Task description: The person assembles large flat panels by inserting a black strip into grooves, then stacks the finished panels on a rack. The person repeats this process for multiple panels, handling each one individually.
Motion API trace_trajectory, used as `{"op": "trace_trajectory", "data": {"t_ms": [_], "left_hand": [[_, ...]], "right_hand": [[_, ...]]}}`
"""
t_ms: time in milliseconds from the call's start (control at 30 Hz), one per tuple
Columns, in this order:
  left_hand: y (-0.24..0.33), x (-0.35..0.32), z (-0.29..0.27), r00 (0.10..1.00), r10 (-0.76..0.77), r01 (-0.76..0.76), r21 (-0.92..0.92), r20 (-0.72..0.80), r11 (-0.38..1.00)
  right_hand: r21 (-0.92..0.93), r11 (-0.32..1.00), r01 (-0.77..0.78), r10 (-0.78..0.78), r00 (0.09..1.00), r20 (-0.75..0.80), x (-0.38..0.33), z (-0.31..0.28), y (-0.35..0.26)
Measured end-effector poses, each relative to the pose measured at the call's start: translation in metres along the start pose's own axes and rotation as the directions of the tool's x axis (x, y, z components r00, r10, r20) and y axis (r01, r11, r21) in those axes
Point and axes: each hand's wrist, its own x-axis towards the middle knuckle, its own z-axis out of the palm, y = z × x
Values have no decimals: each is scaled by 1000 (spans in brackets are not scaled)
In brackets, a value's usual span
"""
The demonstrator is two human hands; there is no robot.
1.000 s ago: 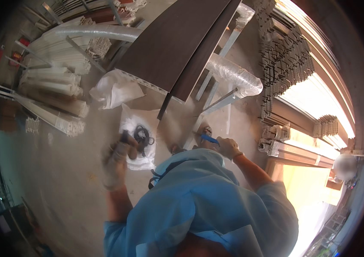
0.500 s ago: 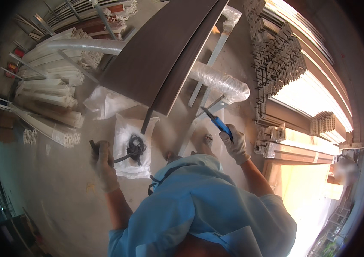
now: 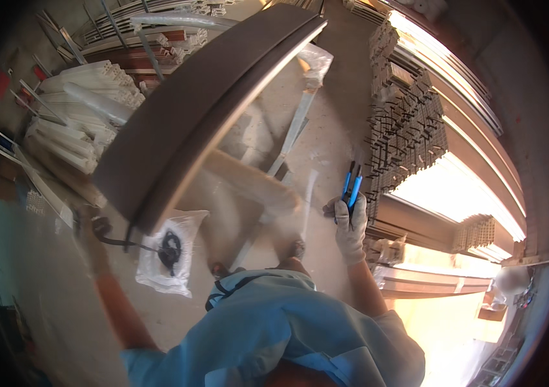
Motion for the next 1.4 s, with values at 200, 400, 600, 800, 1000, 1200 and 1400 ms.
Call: {"op": "trace_trajectory", "data": {"t_ms": [200,400,600,800,1000,1200,1400], "left_hand": [[-8,31,28,981,-98,149,335,-165,930],[-38,41,30,929,-183,272,256,-322,928],[-57,51,27,871,-39,294,457,-491,840],[-82,37,18,893,10,100,220,-449,970],[-82,15,28,867,-1,110,190,-499,975],[-45,-7,62,826,-43,241,283,-562,928],[-36,-10,64,786,-116,330,253,-607,909]], "right_hand": [[-61,998,-25,9,970,-242,54,-124,59],[269,894,-359,421,879,-224,84,-209,81],[199,908,-369,412,874,-260,138,-219,92],[130,954,-270,277,960,-39,245,-180,90],[41,988,-146,137,974,178,361,-89,74],[-2,1000,30,-27,939,344,484,-18,58],[-356,923,148,-4,927,375,622,74,59]]}}
